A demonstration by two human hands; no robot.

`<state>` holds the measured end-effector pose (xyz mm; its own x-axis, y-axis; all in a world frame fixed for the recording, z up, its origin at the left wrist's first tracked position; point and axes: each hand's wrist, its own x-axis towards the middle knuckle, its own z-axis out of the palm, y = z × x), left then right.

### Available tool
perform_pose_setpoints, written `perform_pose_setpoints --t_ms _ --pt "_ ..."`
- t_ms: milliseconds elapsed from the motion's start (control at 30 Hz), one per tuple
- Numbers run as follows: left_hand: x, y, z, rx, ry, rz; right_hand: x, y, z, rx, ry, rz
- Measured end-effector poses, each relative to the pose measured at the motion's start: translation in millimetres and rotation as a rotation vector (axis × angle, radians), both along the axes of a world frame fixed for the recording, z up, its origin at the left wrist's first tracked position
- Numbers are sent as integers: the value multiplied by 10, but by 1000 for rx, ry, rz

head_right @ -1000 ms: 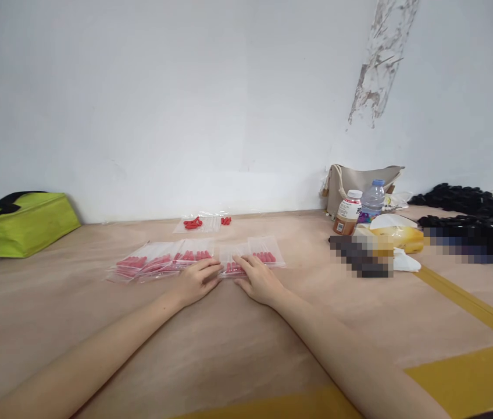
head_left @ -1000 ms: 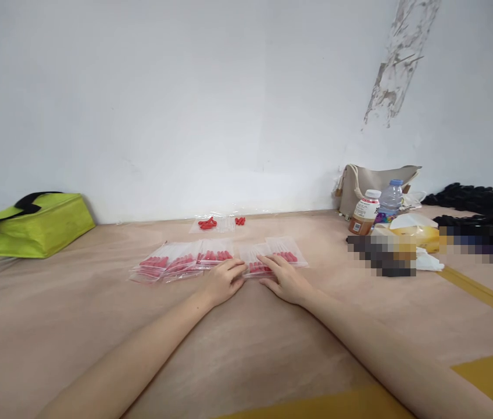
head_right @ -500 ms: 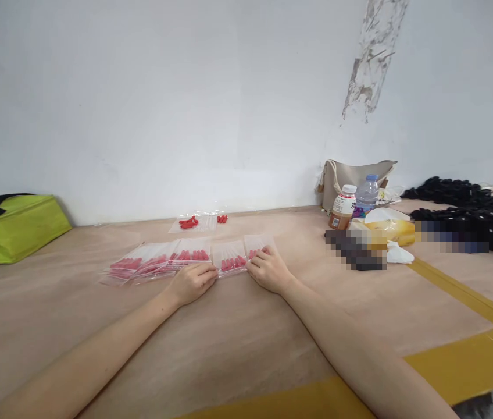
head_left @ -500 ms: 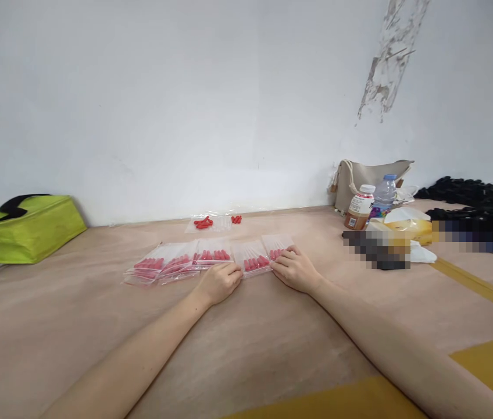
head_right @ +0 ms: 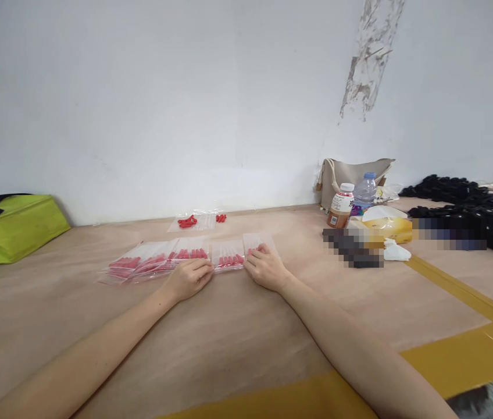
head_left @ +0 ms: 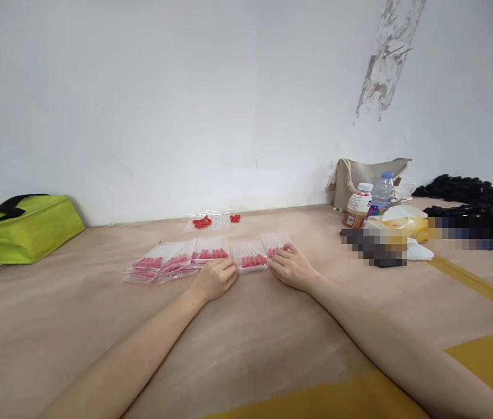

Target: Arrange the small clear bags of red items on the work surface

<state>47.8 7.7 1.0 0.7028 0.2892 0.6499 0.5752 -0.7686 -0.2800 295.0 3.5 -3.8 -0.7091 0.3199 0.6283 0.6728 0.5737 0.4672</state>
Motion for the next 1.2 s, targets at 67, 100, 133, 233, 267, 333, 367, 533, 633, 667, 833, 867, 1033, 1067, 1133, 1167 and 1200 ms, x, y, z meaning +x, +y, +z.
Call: perform_pose_setpoints --t_ms 67,100,133,233,267,333,367,533,633,667,833,867,1033,1067,1133,1167,1200 --pt "-7 -7 -4 -34 -32 6 -14 -6 11 -22 12 -3" --pt "-11 -11 -3 -54 -43 7 -21 -5 14 -32 15 -3" --pt "-13 -15 0 -72 -49 8 -28 -2 15 -40 15 -2" --pt "-2 -19 17 -78 -48 11 -45 14 8 -58 29 6" --pt "14 -15 22 -68 -43 8 -52 18 3 -63 43 12" --pt "74 2 23 -42 -31 -10 -75 21 -6 -70 76 26" --pt "117 16 18 -27 -26 -25 -91 18 -11 -69 89 31" --pt "365 96 -29 44 -13 -90 -202 -17 -29 -51 138 27" --pt "417 116 -34 71 1 -98 -231 -36 -28 -52 142 22" --pt "415 117 -30 82 12 -103 -232 -41 -24 -54 138 24" --pt "380 109 0 152 111 -115 -211 -61 -4 -68 117 35" --pt "380 109 3 159 130 -119 -208 -63 -3 -75 112 37" --pt "388 119 -3 217 162 -116 -201 -53 -20 -78 75 33" --pt "384 123 -4 234 166 -115 -199 -48 -23 -74 70 32" --pt "366 131 2 269 182 -127 -191 -41 -26 -67 64 34" --pt "352 133 9 281 190 -135 -187 -39 -24 -65 62 31" --pt "335 134 17 284 195 -142 -183 -39 -22 -65 61 27"
